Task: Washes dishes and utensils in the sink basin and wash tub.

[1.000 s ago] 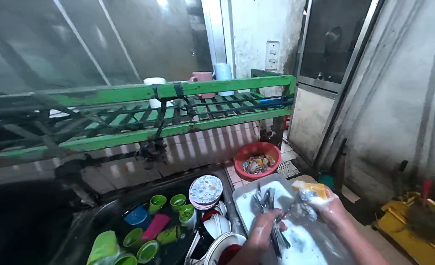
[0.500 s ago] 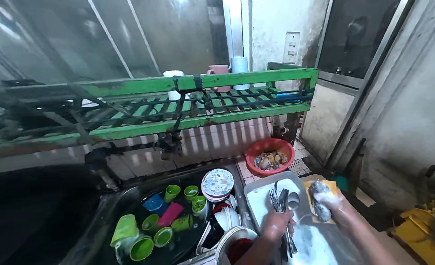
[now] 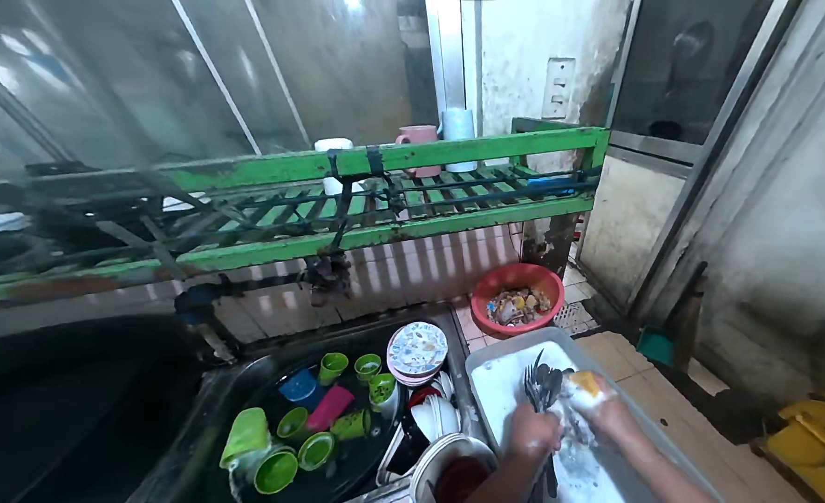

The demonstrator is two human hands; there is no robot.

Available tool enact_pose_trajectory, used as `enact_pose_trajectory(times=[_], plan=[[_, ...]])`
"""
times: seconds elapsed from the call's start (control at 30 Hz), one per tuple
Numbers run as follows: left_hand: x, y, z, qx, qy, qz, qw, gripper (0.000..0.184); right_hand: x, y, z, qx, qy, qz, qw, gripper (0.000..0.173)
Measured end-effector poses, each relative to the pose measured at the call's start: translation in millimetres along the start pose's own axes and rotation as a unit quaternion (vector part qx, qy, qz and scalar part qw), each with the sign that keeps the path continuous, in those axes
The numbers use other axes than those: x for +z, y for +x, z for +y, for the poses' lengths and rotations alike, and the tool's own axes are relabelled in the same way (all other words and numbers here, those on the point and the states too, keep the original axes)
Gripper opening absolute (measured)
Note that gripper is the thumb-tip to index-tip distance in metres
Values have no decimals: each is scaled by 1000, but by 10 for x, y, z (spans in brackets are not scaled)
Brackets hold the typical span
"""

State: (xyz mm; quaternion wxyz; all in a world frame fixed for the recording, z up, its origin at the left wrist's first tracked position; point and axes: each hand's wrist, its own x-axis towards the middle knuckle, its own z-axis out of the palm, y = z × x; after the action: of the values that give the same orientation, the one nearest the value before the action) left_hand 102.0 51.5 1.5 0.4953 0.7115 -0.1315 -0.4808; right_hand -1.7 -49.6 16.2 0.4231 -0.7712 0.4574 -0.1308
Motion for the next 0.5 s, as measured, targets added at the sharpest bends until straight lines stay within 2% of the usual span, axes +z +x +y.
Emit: enact_pose_trajectory(times=[0.07, 0.13, 0.23, 0.3, 0.4, 0.5], plan=[[17, 1, 13, -8, -2, 3, 1000, 26, -79, 86, -53, 14, -2, 38, 999, 66], [21, 13, 5, -6, -4, 13, 1000, 25, -58, 83, -93, 14, -20, 42, 999, 65], [-10, 41, -40, 6, -13, 24, 1000, 21, 95, -30, -37, -35, -51, -42, 997, 66], [-10, 50, -41, 4, -17, 29, 999, 19, 87, 25, -17, -45, -57, -56, 996, 64], [7, 77, -73, -3, -41, 26, 999, 22, -123, 212, -50, 7, -16, 8, 1000, 62], [-9, 44, -94, 14, -56, 3, 998, 23, -316, 324, -24, 41, 96, 48, 993, 71]])
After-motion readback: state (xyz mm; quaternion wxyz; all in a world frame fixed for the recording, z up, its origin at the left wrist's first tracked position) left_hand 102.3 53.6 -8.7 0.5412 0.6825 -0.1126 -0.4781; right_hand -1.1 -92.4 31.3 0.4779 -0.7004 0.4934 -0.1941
